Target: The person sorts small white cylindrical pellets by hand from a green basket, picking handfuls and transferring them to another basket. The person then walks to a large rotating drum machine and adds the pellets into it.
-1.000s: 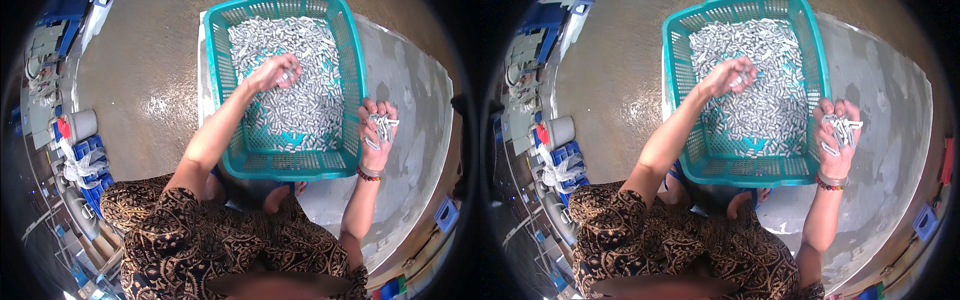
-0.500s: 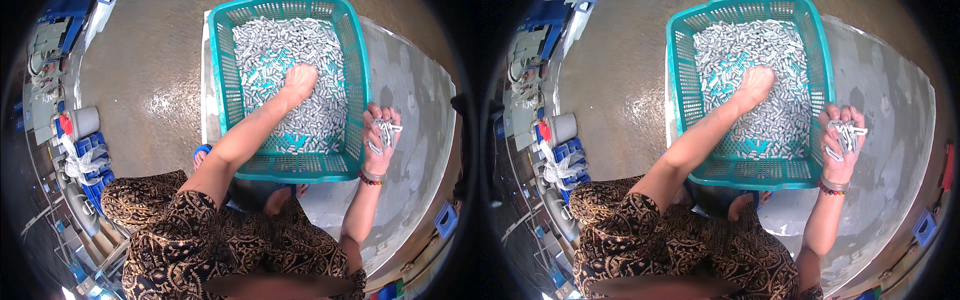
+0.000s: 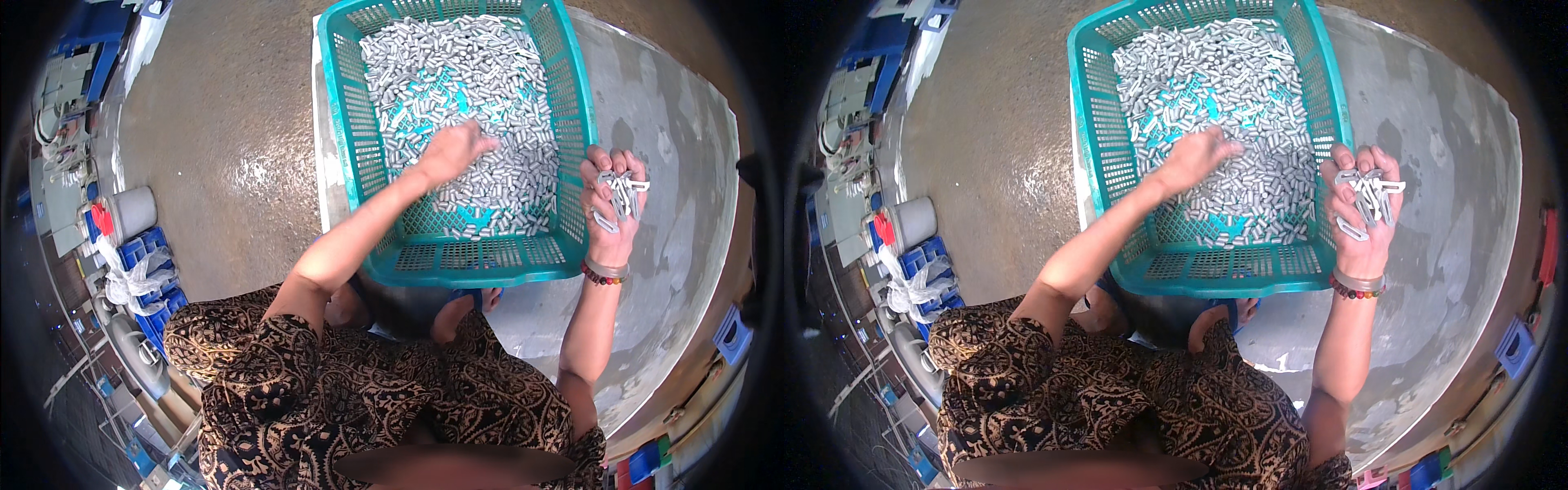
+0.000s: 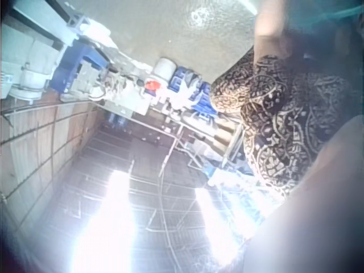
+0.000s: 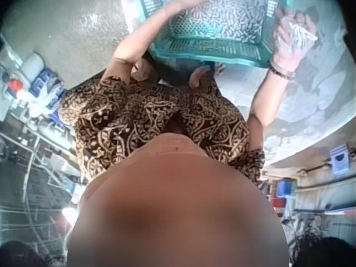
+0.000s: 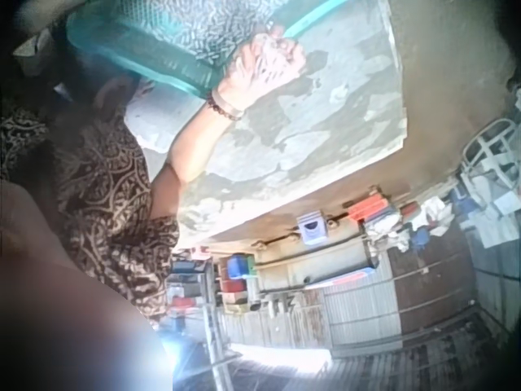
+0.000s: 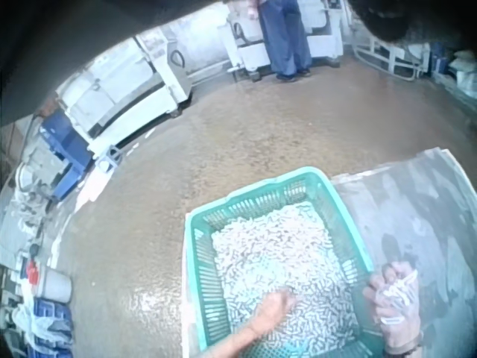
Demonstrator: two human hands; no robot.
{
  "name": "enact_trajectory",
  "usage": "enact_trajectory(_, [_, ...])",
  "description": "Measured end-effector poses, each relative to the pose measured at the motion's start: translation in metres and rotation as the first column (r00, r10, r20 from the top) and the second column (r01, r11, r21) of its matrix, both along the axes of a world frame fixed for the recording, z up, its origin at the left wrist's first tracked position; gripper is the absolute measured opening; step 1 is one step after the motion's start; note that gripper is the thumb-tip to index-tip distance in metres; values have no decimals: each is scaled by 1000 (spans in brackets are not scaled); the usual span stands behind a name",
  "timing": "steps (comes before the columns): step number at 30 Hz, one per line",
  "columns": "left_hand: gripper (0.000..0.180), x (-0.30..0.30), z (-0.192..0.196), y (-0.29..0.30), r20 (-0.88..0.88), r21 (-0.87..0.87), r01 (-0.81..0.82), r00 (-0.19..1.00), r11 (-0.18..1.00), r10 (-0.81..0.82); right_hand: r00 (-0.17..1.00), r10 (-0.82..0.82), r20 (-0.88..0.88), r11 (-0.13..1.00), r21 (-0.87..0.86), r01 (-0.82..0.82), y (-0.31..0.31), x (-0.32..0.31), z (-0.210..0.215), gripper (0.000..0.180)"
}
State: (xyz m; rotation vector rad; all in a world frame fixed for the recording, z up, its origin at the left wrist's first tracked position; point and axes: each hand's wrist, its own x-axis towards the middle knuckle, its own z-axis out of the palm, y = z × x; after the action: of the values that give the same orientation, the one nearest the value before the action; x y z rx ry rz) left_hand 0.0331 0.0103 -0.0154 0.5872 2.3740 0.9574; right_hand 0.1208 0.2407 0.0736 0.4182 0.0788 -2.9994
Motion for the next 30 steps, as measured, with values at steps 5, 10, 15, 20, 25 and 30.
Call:
enact_trajectory(5, [43,-54,-3,11,260,69,-102,962,992,81,999,24,-37,999,-24,-25,-3,-5,3,27])
enact_trajectory(10, [21,-40,-26,57,-385,-413,222,836,883,-390,1000,16,-20,1000,-21,-16,1,-1,0,27])
enact_trajectory(15, [15,-35,-31,70,-480,-486,211,747,848,-461,1000,6,-14,999,-45,-6,8,5,-4,27])
enact_trajectory(20, [17,-51,-34,51,-414,-486,296,751,823,-514,1000,-8,8,999,-38,8,7,4,-5,24])
enact_trajectory(25, [24,-68,-19,37,-267,-254,218,920,942,-285,1000,-6,-31,998,-63,4,10,5,-6,25])
enact_trajectory(30, [29,-97,53,-38,713,667,-457,622,589,-325,999,-22,-37,996,-93,19,12,3,-8,24])
